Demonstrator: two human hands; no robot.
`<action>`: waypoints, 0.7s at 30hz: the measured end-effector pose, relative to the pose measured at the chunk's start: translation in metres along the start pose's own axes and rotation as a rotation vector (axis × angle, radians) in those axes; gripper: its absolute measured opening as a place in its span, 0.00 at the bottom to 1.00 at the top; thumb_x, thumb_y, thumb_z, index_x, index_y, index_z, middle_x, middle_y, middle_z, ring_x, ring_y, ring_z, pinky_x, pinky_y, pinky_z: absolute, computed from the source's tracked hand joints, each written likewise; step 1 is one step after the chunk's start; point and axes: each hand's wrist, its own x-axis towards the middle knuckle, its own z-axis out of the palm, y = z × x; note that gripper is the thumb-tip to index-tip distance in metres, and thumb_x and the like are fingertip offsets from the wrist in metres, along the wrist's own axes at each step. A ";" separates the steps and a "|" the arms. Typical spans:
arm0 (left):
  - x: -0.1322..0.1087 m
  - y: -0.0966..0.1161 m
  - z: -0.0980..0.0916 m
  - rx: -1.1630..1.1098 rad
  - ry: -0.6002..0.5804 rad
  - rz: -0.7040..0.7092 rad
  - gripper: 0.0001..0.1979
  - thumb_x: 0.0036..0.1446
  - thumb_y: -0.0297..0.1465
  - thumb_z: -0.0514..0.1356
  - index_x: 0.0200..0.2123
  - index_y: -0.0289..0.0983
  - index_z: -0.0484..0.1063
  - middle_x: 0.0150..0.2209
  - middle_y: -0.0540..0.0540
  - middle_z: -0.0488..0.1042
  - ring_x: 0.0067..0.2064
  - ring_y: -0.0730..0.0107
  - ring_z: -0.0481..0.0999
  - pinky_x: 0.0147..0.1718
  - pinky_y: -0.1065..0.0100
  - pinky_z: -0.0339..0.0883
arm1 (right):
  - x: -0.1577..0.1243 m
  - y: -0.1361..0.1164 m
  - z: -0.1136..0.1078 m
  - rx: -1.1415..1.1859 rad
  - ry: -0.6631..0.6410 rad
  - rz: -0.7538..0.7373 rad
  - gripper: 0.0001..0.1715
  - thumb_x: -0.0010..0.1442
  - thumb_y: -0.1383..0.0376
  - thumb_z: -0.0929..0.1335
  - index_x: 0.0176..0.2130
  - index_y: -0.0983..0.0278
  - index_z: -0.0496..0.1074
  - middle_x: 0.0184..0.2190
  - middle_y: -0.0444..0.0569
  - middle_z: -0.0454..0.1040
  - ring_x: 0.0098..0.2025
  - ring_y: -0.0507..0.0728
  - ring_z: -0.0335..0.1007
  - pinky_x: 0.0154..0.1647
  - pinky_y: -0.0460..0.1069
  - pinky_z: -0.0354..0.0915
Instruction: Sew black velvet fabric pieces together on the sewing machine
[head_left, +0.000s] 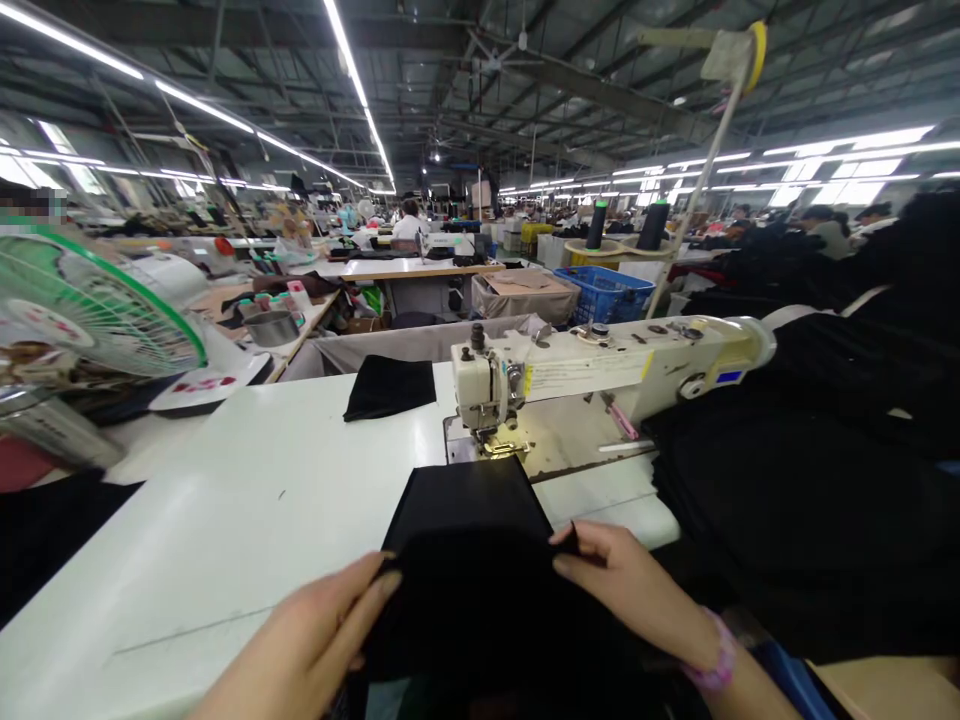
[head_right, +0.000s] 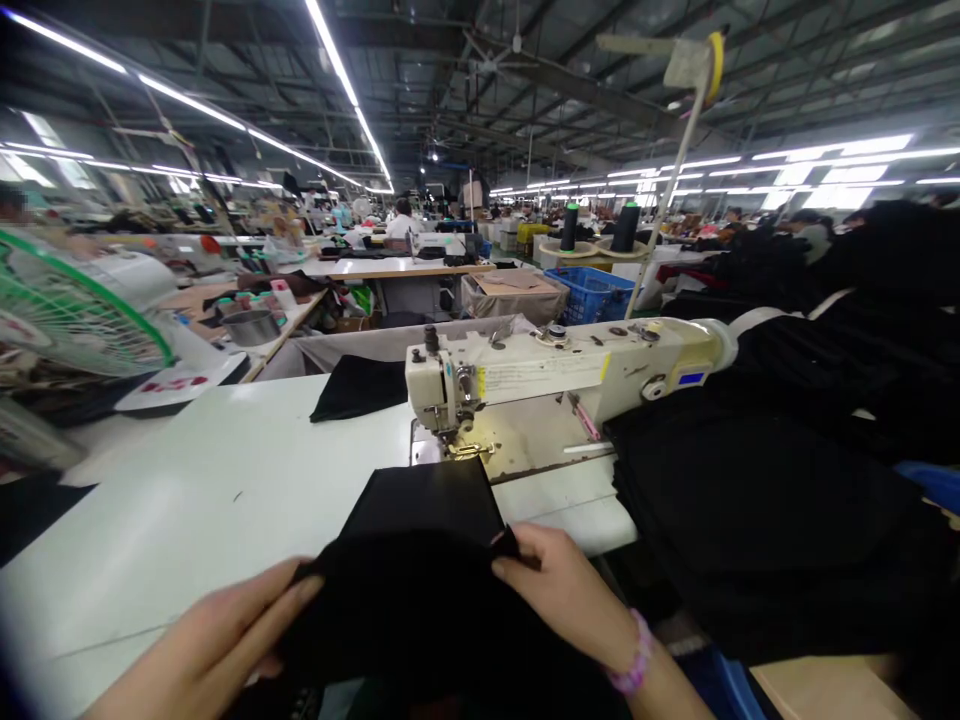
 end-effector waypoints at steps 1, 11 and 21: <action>0.021 0.001 0.003 0.115 -0.028 0.011 0.09 0.51 0.45 0.64 0.28 0.49 0.78 0.27 0.48 0.80 0.29 0.52 0.77 0.32 0.58 0.68 | 0.017 0.003 0.003 -0.040 0.072 -0.031 0.11 0.61 0.60 0.68 0.33 0.64 0.77 0.27 0.44 0.77 0.31 0.56 0.73 0.32 0.47 0.67; 0.144 -0.027 0.044 0.674 -0.054 0.090 0.00 0.55 0.29 0.58 0.31 0.39 0.68 0.40 0.36 0.73 0.44 0.50 0.75 0.45 0.56 0.66 | 0.121 0.029 0.035 -0.213 0.484 -0.123 0.09 0.54 0.63 0.71 0.25 0.61 0.69 0.34 0.52 0.71 0.44 0.66 0.68 0.55 0.61 0.61; 0.092 -0.022 0.039 -0.102 -0.001 -0.012 0.09 0.56 0.36 0.61 0.38 0.40 0.71 0.34 0.47 0.78 0.39 0.61 0.78 0.41 0.62 0.71 | 0.083 0.023 0.030 0.180 0.508 -0.118 0.23 0.55 0.46 0.72 0.37 0.64 0.75 0.33 0.50 0.79 0.37 0.60 0.75 0.41 0.53 0.71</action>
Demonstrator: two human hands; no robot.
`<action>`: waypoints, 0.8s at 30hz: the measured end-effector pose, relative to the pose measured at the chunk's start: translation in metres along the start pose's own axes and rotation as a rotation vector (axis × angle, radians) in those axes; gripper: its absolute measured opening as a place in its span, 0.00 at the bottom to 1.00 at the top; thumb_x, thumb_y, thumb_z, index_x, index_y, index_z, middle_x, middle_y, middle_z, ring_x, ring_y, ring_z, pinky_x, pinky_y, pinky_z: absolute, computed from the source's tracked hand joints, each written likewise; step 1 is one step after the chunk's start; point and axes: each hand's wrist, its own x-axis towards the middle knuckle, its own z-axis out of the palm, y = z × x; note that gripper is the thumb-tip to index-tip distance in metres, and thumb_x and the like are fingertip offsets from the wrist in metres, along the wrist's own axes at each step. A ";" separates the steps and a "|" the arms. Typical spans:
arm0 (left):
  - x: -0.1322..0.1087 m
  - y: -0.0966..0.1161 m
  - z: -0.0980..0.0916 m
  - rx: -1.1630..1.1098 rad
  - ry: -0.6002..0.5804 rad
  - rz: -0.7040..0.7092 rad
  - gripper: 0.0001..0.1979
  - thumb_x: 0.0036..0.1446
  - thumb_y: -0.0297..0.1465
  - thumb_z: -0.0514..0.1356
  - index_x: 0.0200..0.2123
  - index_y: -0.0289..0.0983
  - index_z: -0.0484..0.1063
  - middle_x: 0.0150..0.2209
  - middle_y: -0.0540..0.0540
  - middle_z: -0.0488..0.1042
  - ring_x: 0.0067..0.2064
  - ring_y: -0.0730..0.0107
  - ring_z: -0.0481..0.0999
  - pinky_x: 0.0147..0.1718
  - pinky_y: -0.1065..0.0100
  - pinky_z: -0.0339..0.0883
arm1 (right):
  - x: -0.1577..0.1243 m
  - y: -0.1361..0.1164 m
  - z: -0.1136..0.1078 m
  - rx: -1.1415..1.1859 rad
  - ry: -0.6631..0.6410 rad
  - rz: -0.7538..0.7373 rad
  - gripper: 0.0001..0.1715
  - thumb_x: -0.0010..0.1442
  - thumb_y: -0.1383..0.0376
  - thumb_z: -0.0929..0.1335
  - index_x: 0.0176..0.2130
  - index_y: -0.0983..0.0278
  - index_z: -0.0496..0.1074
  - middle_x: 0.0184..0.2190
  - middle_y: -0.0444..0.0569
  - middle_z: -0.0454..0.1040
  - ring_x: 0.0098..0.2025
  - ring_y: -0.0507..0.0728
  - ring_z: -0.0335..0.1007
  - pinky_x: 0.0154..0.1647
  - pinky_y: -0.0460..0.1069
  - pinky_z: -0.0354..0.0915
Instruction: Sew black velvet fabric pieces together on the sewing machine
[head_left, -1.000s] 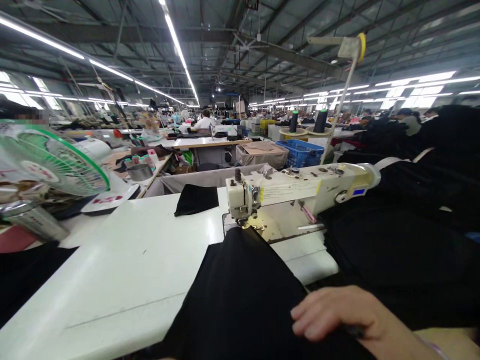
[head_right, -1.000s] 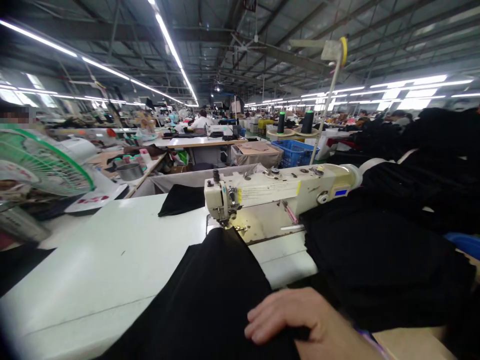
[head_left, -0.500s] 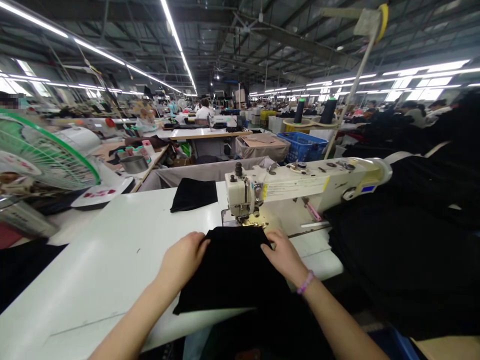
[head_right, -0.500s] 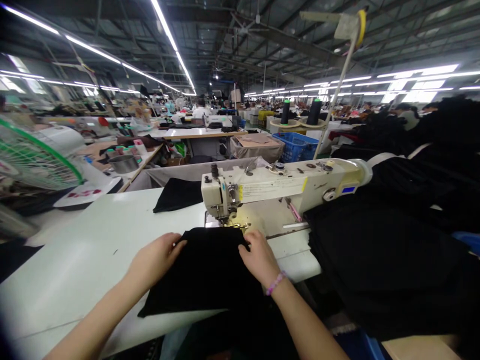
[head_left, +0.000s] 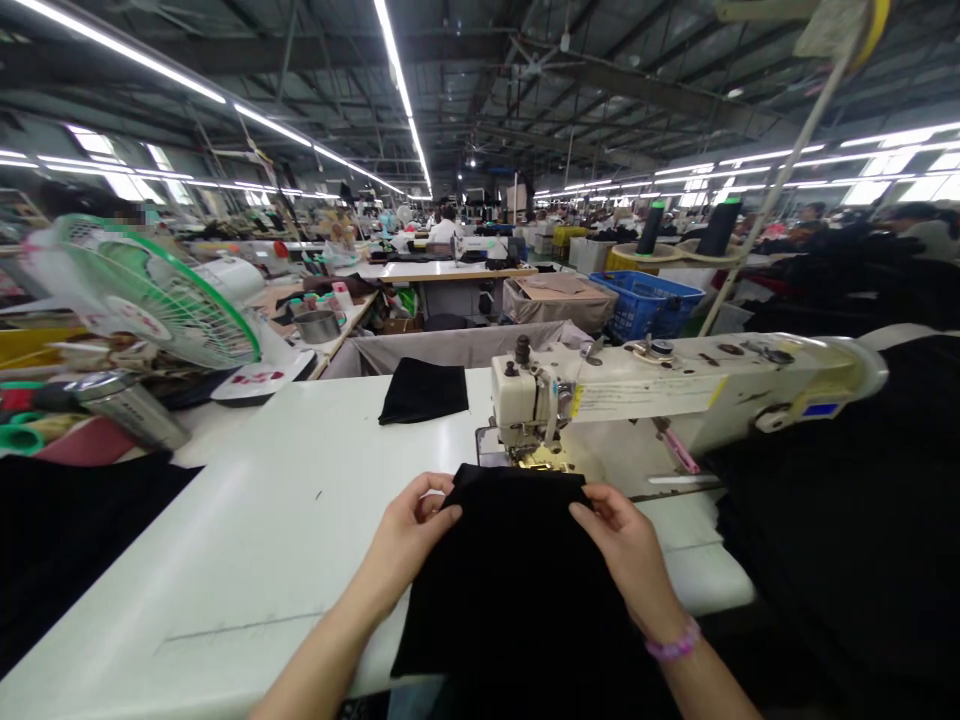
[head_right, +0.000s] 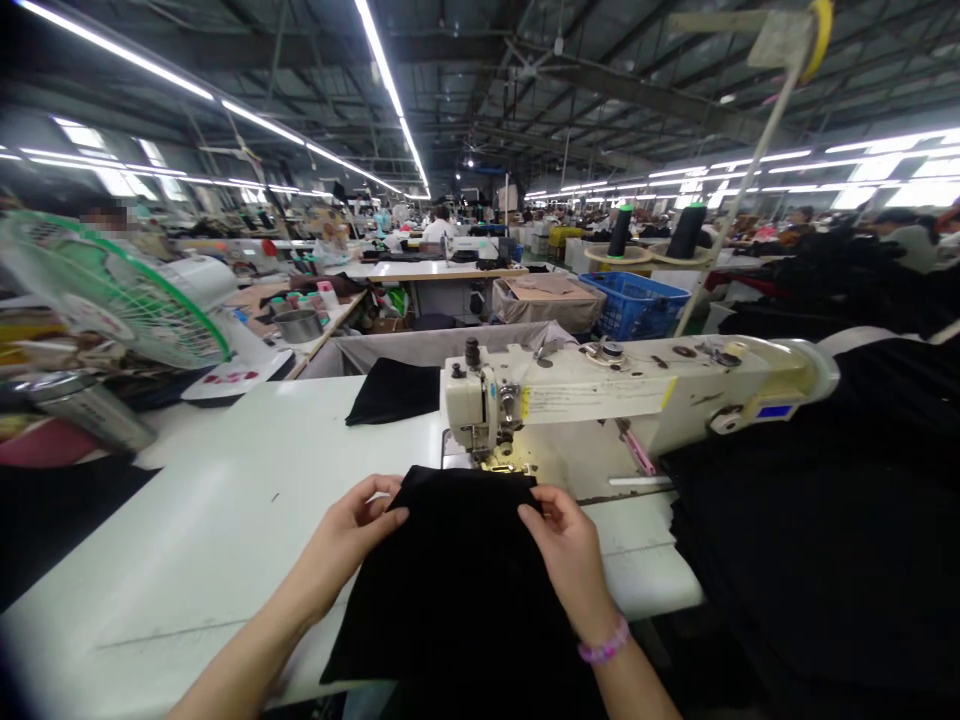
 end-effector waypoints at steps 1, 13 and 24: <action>-0.009 0.003 -0.001 -0.185 -0.001 -0.021 0.11 0.52 0.37 0.65 0.39 0.40 0.74 0.40 0.45 0.80 0.43 0.59 0.79 0.44 0.62 0.71 | -0.005 -0.004 -0.005 0.041 0.024 0.029 0.24 0.54 0.46 0.73 0.38 0.64 0.75 0.33 0.50 0.79 0.38 0.60 0.76 0.42 0.52 0.72; -0.055 0.031 -0.006 -0.436 0.201 0.046 0.11 0.53 0.41 0.68 0.34 0.41 0.85 0.49 0.43 0.81 0.53 0.53 0.76 0.59 0.61 0.64 | -0.024 -0.025 -0.032 0.164 0.196 0.185 0.27 0.40 0.47 0.79 0.35 0.62 0.82 0.44 0.50 0.82 0.50 0.65 0.76 0.54 0.53 0.71; -0.065 0.034 -0.002 -0.636 0.331 -0.036 0.11 0.42 0.39 0.74 0.28 0.39 0.83 0.38 0.44 0.82 0.45 0.58 0.79 0.49 0.65 0.69 | -0.033 -0.036 -0.027 0.453 0.220 0.292 0.25 0.34 0.56 0.83 0.34 0.60 0.82 0.34 0.46 0.83 0.41 0.59 0.79 0.38 0.43 0.76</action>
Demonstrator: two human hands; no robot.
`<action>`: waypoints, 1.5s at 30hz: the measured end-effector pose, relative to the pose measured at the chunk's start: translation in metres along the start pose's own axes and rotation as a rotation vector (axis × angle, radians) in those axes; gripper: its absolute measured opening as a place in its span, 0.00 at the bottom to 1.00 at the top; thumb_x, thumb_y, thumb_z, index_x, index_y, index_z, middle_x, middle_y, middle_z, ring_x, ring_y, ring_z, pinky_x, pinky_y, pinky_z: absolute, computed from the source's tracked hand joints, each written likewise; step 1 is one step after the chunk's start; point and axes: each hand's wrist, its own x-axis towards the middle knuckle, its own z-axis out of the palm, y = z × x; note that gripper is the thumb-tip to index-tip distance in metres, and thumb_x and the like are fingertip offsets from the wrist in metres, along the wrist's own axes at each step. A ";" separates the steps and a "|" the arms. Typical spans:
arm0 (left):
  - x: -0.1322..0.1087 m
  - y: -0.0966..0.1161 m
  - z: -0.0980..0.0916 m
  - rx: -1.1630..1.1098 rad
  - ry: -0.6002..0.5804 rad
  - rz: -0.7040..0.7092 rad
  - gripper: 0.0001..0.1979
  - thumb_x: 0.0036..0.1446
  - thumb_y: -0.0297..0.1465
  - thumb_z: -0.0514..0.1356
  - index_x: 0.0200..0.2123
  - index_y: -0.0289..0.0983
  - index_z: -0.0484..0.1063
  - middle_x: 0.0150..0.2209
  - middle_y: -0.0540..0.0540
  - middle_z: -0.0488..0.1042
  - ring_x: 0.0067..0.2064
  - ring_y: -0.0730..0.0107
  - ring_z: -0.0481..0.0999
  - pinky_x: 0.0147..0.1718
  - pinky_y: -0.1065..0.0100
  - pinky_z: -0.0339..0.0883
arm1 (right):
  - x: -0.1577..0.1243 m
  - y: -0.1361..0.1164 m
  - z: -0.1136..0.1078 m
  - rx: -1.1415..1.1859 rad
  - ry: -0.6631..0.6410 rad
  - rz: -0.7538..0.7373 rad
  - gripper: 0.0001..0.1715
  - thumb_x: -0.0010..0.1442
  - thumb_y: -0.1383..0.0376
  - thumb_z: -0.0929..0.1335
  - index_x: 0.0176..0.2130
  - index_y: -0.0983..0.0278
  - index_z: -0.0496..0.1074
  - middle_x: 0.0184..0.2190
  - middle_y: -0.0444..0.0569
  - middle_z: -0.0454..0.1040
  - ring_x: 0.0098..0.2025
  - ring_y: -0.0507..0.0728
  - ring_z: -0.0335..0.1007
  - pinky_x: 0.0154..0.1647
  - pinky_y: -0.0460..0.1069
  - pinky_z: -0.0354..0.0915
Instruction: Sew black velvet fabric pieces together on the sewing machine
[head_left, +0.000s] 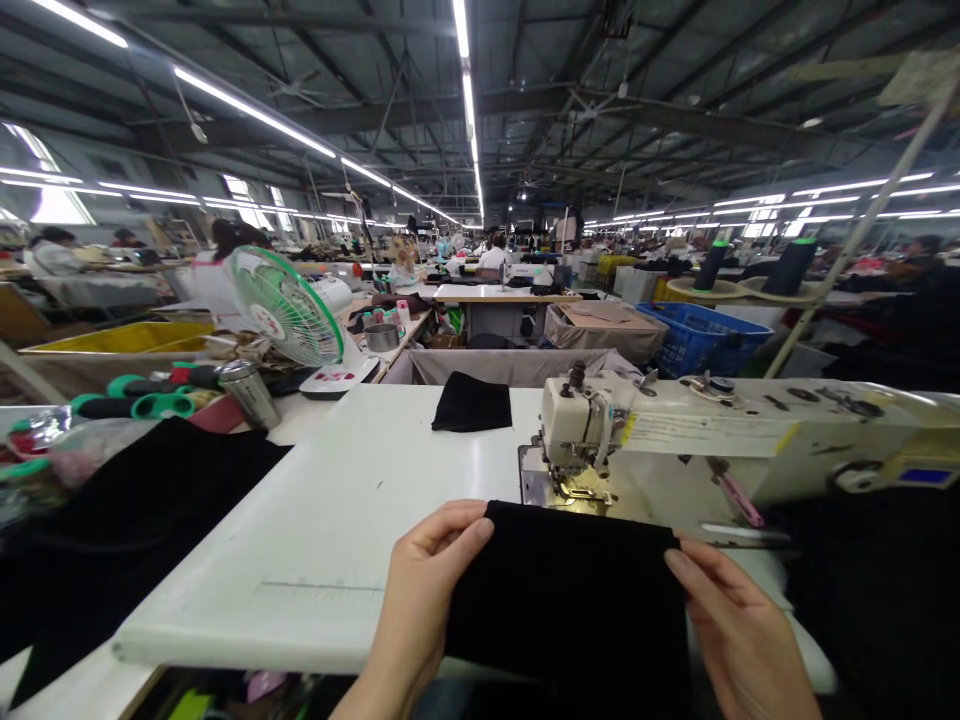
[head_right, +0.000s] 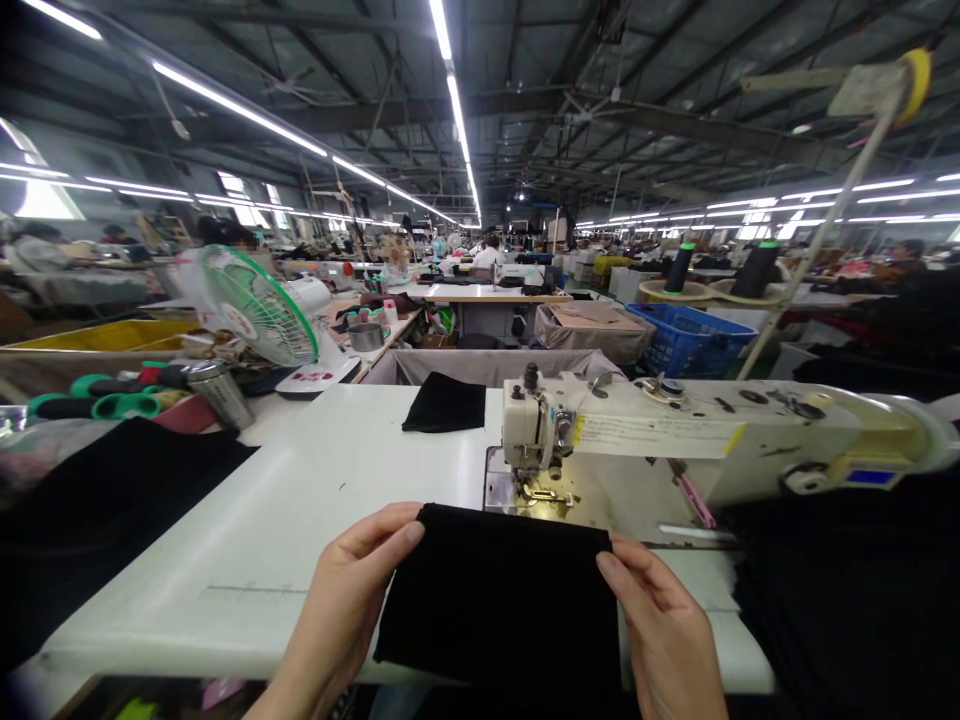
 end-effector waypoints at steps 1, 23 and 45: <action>-0.001 0.001 0.000 -0.006 0.002 -0.011 0.12 0.42 0.39 0.74 0.29 0.38 0.83 0.38 0.44 0.83 0.45 0.59 0.78 0.48 0.65 0.69 | -0.001 -0.001 0.000 0.012 0.000 0.013 0.25 0.34 0.56 0.83 0.34 0.60 0.82 0.34 0.46 0.83 0.41 0.58 0.79 0.38 0.42 0.76; 0.010 -0.006 0.001 -0.002 0.095 -0.011 0.16 0.35 0.39 0.75 0.24 0.35 0.79 0.37 0.46 0.80 0.39 0.69 0.75 0.41 0.72 0.66 | 0.002 -0.009 0.001 0.031 -0.036 0.045 0.27 0.32 0.54 0.84 0.32 0.62 0.81 0.31 0.44 0.79 0.39 0.54 0.74 0.40 0.41 0.70; 0.032 -0.008 -0.020 0.109 0.144 0.166 0.14 0.37 0.36 0.74 0.23 0.44 0.71 0.30 0.56 0.77 0.39 0.68 0.75 0.35 0.74 0.71 | 0.004 -0.013 0.014 -0.186 -0.244 -0.269 0.12 0.52 0.62 0.74 0.33 0.62 0.69 0.28 0.41 0.69 0.33 0.52 0.66 0.37 0.47 0.65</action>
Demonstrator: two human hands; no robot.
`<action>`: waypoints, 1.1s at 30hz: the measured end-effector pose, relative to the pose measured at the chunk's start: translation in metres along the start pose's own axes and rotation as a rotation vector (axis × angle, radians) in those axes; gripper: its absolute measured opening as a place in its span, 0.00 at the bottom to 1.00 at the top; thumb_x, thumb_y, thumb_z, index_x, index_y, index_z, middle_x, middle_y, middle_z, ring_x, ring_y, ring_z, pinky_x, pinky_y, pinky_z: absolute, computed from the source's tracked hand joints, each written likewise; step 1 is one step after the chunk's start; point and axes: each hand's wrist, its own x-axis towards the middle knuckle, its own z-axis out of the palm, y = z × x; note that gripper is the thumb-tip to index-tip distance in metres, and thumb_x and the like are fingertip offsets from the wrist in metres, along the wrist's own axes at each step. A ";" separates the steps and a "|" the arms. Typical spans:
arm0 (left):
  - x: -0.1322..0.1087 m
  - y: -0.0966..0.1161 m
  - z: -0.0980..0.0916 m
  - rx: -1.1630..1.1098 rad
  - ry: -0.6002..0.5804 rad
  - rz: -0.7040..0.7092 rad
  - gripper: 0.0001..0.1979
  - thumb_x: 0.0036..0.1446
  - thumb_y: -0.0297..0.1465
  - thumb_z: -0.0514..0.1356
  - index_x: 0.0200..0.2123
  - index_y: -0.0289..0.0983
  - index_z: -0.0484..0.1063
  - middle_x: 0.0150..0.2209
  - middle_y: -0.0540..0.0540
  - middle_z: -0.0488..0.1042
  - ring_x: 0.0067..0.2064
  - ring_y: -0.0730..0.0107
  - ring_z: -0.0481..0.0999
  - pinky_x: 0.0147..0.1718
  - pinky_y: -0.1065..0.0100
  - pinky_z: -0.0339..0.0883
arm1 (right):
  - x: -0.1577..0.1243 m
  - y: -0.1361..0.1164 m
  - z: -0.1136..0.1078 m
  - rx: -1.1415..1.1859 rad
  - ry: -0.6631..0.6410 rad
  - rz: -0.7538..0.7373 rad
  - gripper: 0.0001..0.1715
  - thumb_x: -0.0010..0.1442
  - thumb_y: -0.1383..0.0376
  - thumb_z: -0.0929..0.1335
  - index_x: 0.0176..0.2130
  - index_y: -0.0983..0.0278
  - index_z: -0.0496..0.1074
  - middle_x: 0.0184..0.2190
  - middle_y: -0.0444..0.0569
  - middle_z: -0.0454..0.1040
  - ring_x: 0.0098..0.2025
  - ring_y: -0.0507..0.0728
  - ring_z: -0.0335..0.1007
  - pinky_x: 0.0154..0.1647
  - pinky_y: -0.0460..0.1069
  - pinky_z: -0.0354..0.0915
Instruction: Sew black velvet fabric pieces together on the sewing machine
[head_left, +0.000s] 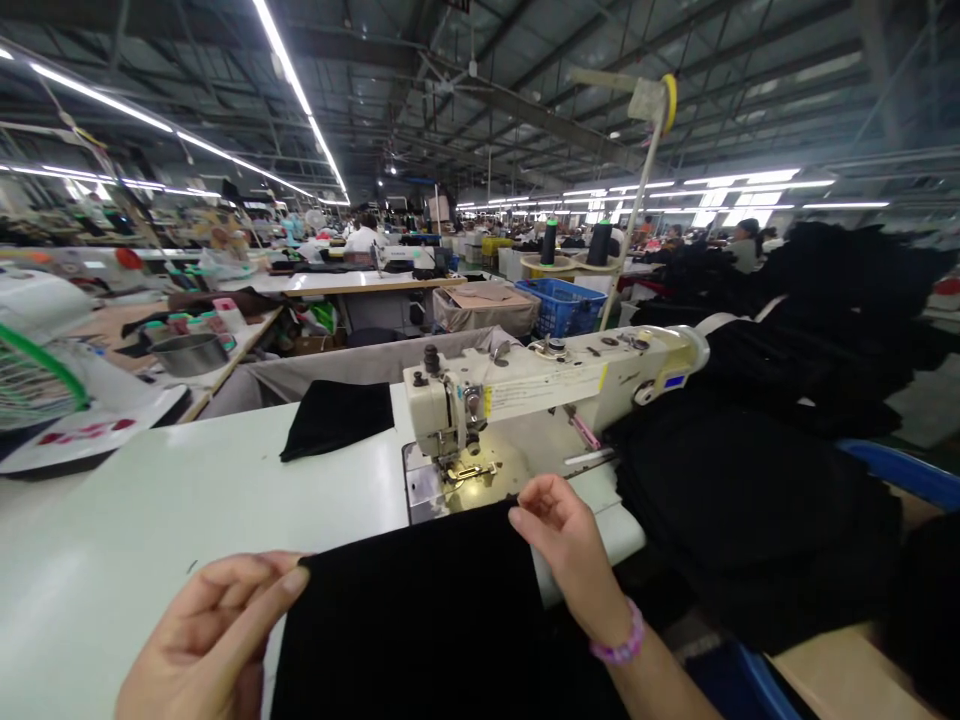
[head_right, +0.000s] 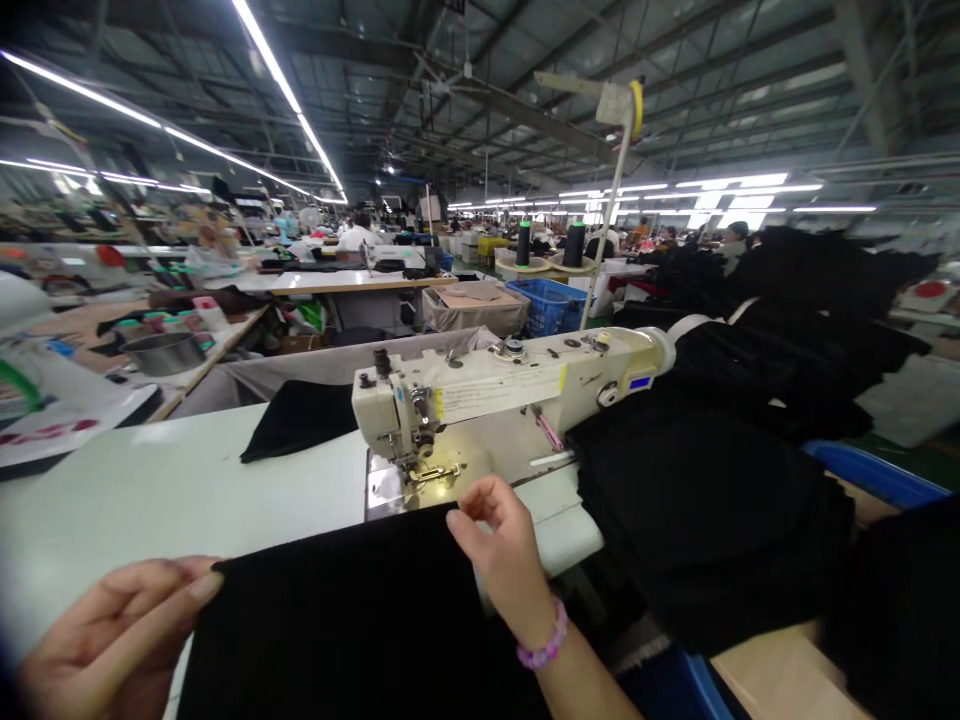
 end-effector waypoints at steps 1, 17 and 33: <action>0.004 0.010 0.000 0.054 -0.011 0.059 0.13 0.38 0.35 0.73 0.24 0.44 0.70 0.30 0.56 0.77 0.38 0.69 0.74 0.35 0.74 0.70 | -0.006 -0.001 0.000 -0.072 -0.059 -0.056 0.09 0.54 0.64 0.72 0.34 0.61 0.68 0.29 0.41 0.69 0.33 0.52 0.67 0.38 0.47 0.65; 0.072 -0.080 0.111 0.725 -0.806 0.287 0.05 0.43 0.24 0.56 0.23 0.40 0.64 0.23 0.54 0.67 0.27 0.70 0.68 0.29 0.69 0.61 | -0.076 0.086 -0.006 -0.573 -0.465 -0.637 0.17 0.62 0.77 0.61 0.45 0.63 0.71 0.36 0.51 0.80 0.36 0.56 0.78 0.40 0.47 0.72; 0.101 -0.093 0.130 0.801 -0.750 0.255 0.08 0.49 0.23 0.59 0.25 0.40 0.63 0.22 0.55 0.67 0.25 0.72 0.68 0.26 0.70 0.59 | -0.044 0.073 -0.004 -0.758 -0.363 -0.856 0.18 0.56 0.78 0.61 0.42 0.63 0.71 0.36 0.51 0.79 0.39 0.59 0.76 0.41 0.53 0.73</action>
